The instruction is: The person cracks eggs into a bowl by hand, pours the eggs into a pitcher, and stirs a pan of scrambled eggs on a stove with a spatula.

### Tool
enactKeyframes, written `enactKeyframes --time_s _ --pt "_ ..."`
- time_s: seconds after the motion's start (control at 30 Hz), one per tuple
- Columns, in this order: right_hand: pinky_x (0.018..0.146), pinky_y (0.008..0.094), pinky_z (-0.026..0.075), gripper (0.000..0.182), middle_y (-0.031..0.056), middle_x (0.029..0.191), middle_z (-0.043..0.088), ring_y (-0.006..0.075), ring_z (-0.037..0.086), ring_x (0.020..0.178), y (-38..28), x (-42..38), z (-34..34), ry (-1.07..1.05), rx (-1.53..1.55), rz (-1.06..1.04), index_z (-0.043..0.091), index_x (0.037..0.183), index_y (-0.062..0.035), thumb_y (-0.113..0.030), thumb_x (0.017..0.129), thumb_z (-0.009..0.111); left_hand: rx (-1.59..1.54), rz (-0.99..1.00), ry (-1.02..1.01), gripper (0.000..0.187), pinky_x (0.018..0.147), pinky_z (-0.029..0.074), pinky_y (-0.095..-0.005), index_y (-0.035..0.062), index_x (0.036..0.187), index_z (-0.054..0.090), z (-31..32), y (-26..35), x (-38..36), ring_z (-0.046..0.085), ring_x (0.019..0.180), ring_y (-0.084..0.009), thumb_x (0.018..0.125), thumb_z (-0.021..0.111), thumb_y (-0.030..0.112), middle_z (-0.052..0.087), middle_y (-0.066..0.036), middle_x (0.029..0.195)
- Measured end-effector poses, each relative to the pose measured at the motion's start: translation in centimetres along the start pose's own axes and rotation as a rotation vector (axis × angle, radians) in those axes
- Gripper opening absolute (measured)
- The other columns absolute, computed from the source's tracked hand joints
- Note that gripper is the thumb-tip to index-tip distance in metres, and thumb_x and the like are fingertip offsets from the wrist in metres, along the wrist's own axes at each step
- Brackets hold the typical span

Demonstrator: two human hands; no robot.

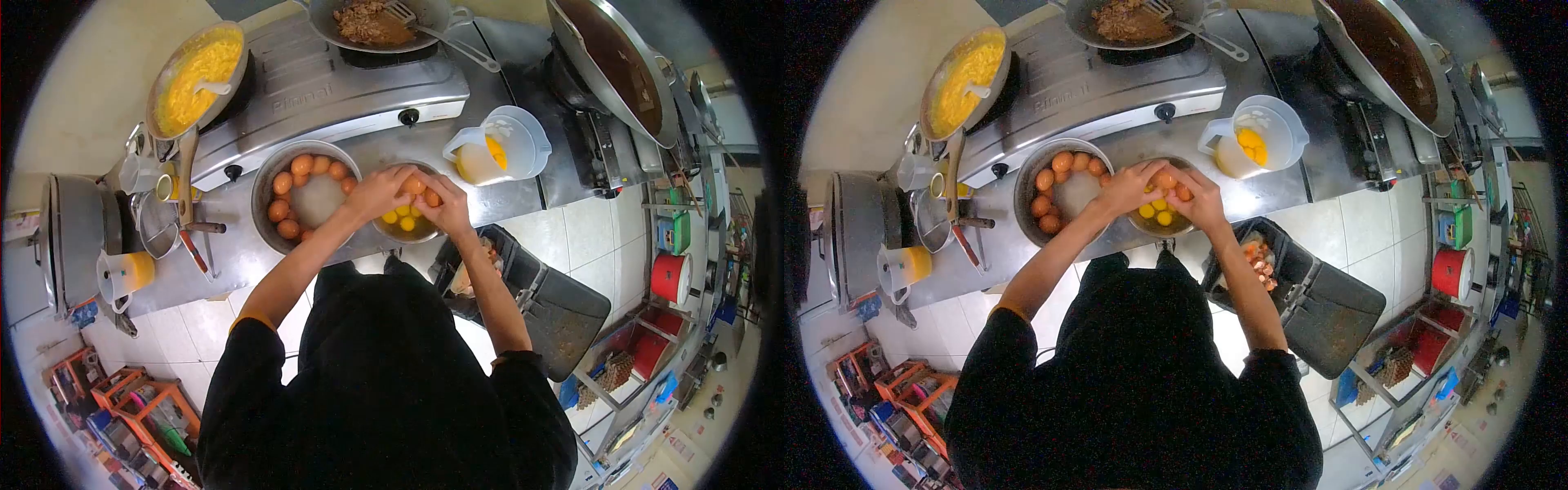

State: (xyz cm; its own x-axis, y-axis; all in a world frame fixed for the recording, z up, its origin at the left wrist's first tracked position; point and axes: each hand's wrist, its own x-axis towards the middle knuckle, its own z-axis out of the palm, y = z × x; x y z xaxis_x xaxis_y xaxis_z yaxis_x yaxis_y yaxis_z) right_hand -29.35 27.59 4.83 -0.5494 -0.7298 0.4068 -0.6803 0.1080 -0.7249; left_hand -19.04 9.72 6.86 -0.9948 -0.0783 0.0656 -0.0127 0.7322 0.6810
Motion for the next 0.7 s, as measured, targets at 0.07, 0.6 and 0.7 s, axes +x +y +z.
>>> enactKeyframes --time_s 0.07,0.6,0.7 --pt "0.075 0.0363 0.058 0.048 0.0119 0.101 0.068 0.0286 0.068 0.089 0.2 0.2 -0.6 -0.01 -0.01 -0.027 0.068 0.122 -0.0152 -0.007 0.075 0.077 -0.022 -0.04 -0.028 0.048 0.092 0.054 -0.0422 0.0089 0.128 0.06 -0.7 -0.5 0.1 0.064 0.108 -0.0364 0.083 0.071 0.02 0.063 -0.017 0.126" --pt "0.095 0.0374 0.051 0.063 0.0161 0.13 0.059 0.0247 0.06 0.114 -7.0 -8.8 -4.0 0.777 -0.003 0.495 0.052 0.136 0.0007 -0.003 0.08 0.079 -0.651 0.219 -0.026 0.048 0.104 0.047 -0.0396 0.0023 0.132 0.056 2.9 12.3 1.2 0.06 0.118 -0.0257 0.088 0.071 0.015 0.062 -0.015 0.126" --pt "0.093 0.0344 0.051 0.067 0.018 0.132 0.057 0.0233 0.059 0.115 -6.0 -15.8 -7.0 1.073 -0.125 0.672 0.047 0.139 0.0018 -0.009 0.082 0.081 -0.625 0.323 -0.32 0.072 0.115 0.035 -0.0449 0.0077 0.153 0.032 5.5 15.9 0.0 0.041 0.14 -0.0287 0.092 0.066 0.026 0.047 -0.017 0.147"
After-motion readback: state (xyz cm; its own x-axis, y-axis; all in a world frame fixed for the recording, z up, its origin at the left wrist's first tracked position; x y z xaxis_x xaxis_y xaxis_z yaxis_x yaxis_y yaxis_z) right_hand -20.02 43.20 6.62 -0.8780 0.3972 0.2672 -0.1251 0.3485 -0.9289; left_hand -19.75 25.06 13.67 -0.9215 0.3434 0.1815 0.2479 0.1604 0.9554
